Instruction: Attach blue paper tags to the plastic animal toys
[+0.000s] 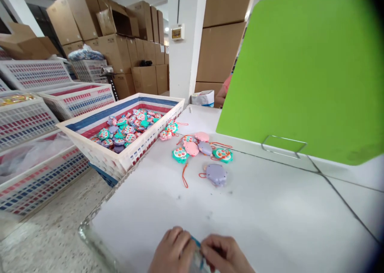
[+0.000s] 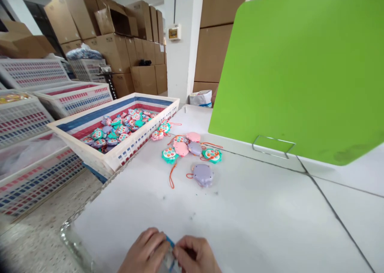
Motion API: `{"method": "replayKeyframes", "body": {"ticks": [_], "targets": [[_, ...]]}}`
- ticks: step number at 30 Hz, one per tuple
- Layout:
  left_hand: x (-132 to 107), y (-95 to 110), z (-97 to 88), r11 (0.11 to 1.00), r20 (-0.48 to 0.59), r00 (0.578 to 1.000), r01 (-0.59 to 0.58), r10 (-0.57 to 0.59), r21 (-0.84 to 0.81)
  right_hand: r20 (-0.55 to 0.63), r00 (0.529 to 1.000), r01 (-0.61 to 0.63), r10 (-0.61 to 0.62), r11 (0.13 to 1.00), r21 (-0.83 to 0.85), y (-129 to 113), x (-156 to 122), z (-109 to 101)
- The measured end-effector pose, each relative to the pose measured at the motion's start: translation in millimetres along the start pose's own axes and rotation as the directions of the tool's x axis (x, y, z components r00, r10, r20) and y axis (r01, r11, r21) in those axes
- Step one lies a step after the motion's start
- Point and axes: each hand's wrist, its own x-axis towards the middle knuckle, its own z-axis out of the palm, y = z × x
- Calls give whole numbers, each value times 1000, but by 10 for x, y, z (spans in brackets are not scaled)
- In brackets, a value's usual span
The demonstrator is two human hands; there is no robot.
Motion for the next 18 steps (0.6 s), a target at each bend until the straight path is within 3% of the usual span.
{"method": "replayKeyframes", "body": {"ticks": [2,4,5,7,9,11,14,18], "targets": [[98,78,-73,996,-78,997,11,-18,-89,-22,1000,6,-4,995,104,-116,-26,-86],[188,140,-127,931,-125,975,129,-181,-340,-123,992,0,18,989,148,-209,-85,-158],[230,169,-143,837,-106,953,193,-284,-512,-186,982,8,19,990,142,-240,-118,-185],[308,229,-152,530,12,904,261,-427,-806,-291,956,53,-29,996,76,-266,-177,-217],[369,294,-131,247,104,882,240,-460,-939,-335,933,124,-130,991,-39,-253,-213,-216],[411,356,-93,103,133,866,207,-483,-973,-338,913,189,-226,972,-141,-222,-222,-193],[443,421,-33,28,128,849,166,-512,-986,-374,886,226,-275,959,-168,-179,-210,-160],[450,459,-21,20,122,852,153,-509,-988,-389,899,177,-201,979,-98,-146,-219,-182]]}}
